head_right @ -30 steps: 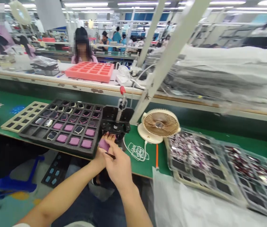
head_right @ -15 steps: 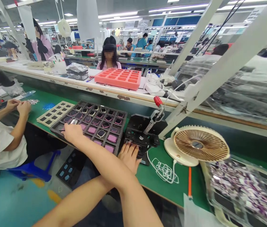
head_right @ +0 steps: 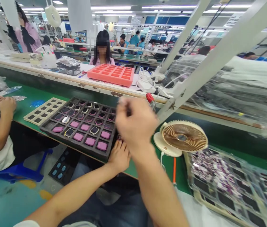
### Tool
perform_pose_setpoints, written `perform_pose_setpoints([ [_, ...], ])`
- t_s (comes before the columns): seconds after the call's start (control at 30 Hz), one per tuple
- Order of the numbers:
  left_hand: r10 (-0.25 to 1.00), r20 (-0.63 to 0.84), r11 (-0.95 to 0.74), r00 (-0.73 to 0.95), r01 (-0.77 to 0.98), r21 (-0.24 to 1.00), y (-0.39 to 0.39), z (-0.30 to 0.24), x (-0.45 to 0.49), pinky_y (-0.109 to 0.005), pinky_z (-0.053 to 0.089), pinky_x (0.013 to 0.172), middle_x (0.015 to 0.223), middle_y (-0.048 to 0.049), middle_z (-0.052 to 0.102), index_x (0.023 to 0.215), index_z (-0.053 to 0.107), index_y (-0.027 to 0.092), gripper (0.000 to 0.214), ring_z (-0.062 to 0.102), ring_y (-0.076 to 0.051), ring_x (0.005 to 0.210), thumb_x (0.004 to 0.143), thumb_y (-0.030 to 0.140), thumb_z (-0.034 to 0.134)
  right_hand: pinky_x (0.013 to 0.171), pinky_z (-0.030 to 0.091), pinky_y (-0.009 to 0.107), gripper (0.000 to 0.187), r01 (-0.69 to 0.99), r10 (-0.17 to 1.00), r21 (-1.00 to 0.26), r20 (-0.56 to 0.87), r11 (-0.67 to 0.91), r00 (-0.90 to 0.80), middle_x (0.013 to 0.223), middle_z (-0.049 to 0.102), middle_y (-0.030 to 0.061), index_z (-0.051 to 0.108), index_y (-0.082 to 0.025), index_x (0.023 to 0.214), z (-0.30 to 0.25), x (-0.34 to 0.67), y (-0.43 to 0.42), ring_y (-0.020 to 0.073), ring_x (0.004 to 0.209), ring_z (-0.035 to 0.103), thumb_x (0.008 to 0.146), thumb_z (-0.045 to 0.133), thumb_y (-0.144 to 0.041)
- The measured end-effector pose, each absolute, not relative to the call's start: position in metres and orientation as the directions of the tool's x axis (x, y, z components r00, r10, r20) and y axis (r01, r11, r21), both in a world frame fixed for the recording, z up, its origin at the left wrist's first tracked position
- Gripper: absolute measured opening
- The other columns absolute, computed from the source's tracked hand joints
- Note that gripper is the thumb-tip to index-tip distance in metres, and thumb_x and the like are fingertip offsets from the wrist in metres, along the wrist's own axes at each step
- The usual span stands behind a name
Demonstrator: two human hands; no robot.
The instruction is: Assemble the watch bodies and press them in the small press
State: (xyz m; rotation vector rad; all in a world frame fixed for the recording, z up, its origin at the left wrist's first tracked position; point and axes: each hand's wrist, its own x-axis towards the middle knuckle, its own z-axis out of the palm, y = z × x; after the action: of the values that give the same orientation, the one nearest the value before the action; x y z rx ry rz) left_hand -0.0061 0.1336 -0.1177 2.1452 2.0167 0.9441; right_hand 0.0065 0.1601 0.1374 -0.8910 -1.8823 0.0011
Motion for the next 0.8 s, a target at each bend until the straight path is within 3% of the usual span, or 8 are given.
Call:
perform_pose_setpoints([
  [0.1, 0.901, 0.425, -0.14, -0.084, 0.872, 0.468, 0.131, -0.113, -0.005, -0.059, 0.023, 0.13, 0.161, -0.0253, 0.048, 0.153, 0.047, 0.002, 0.06, 0.031, -0.043, 0.156, 0.104, 0.036, 0.05, 0.096, 0.052, 0.048, 0.028, 0.784, 0.645, -0.374, 0.763, 0.496, -0.043, 0.118, 0.071, 0.0171, 0.071, -0.016, 0.114, 0.176, 0.042, 0.216, 0.0323, 0.113, 0.066, 0.101, 0.054, -0.035],
  [0.2, 0.883, 0.462, -0.175, -0.086, 0.852, 0.493, 0.135, -0.11, -0.004, -0.064, 0.025, 0.128, 0.16, -0.0275, 0.047, 0.153, 0.046, 0.0, 0.059, 0.029, -0.043, 0.157, 0.102, 0.029, 0.054, 0.096, 0.053, 0.05, 0.034, 0.82, 0.84, -0.373, 0.497, 0.434, -0.218, 0.112, 0.074, 0.0192, 0.073, -0.013, 0.113, 0.191, 0.049, 0.263, 0.0336, 0.108, 0.069, 0.101, 0.055, -0.039],
  [0.3, 0.859, 0.507, -0.234, -0.072, 0.825, 0.514, 0.126, -0.106, -0.002, -0.065, 0.03, 0.126, 0.161, -0.0281, 0.046, 0.153, 0.045, 0.001, 0.054, 0.029, -0.041, 0.158, 0.102, 0.02, 0.05, 0.099, 0.052, 0.048, 0.03, 0.749, 0.857, -0.425, 0.334, 0.508, -0.391, 0.111, 0.077, 0.0189, 0.074, -0.01, 0.11, 0.187, 0.051, 0.279, 0.0329, 0.106, 0.07, 0.097, 0.059, -0.033],
  [0.43, 0.813, 0.581, -0.376, 0.024, 0.784, 0.494, 0.059, -0.1, -0.01, -0.049, 0.046, 0.12, 0.15, -0.0168, 0.062, 0.135, 0.061, 0.014, 0.041, 0.044, -0.028, 0.152, 0.099, 0.006, 0.043, 0.107, 0.051, 0.045, 0.037, 0.559, 0.631, -0.425, 0.736, 0.712, -0.246, 0.129, 0.072, 0.0147, 0.065, -0.015, 0.133, 0.153, 0.063, 0.236, 0.0281, 0.12, 0.066, 0.1, 0.055, -0.027],
  [0.57, 0.703, 0.709, -0.516, 0.066, 0.733, 0.444, -0.026, -0.086, -0.054, -0.045, 0.056, 0.107, 0.126, -0.0112, 0.073, 0.126, 0.064, 0.021, 0.043, 0.063, -0.024, 0.129, 0.091, 0.001, 0.051, 0.081, 0.06, 0.036, 0.03, 0.403, 0.467, -0.436, 0.884, 0.805, 0.024, 0.12, 0.074, 0.0098, 0.066, -0.021, 0.13, 0.09, 0.081, 0.176, 0.0236, 0.098, 0.074, 0.102, 0.06, -0.031],
  [0.63, 0.654, 0.755, -0.416, -0.039, 0.816, 0.402, -0.05, -0.073, -0.094, -0.046, 0.057, 0.101, 0.119, -0.0105, 0.074, 0.123, 0.066, 0.023, 0.041, 0.066, -0.024, 0.119, 0.091, 0.001, 0.052, 0.077, 0.059, 0.036, 0.021, 0.387, 0.456, -0.454, 0.885, 0.803, 0.092, 0.116, 0.078, 0.0099, 0.071, -0.019, 0.119, 0.059, 0.084, 0.163, 0.0239, 0.091, 0.076, 0.102, 0.06, -0.028],
  [0.73, 0.593, 0.709, 0.143, -0.382, 0.916, 0.374, -0.062, -0.048, -0.171, -0.047, 0.052, 0.104, 0.116, -0.0098, 0.074, 0.112, 0.07, 0.025, 0.025, 0.065, -0.025, 0.116, 0.1, 0.014, 0.052, 0.067, 0.055, 0.033, 0.018, 0.342, 0.48, -0.499, 0.865, 0.796, 0.146, 0.114, 0.08, 0.0131, 0.071, -0.016, 0.113, 0.029, 0.079, 0.16, 0.0245, 0.086, 0.078, 0.102, 0.062, -0.026],
  [0.8, 0.541, 0.666, 0.335, -0.514, 0.857, 0.39, -0.06, -0.034, -0.222, -0.056, 0.045, 0.109, 0.127, -0.0193, 0.07, 0.122, 0.069, 0.017, 0.027, 0.06, -0.033, 0.125, 0.103, 0.026, 0.052, 0.067, 0.056, 0.033, 0.02, 0.306, 0.496, -0.523, 0.852, 0.796, 0.165, 0.116, 0.079, 0.0153, 0.07, -0.014, 0.115, 0.023, 0.075, 0.16, 0.0269, 0.091, 0.078, 0.101, 0.063, -0.027],
])
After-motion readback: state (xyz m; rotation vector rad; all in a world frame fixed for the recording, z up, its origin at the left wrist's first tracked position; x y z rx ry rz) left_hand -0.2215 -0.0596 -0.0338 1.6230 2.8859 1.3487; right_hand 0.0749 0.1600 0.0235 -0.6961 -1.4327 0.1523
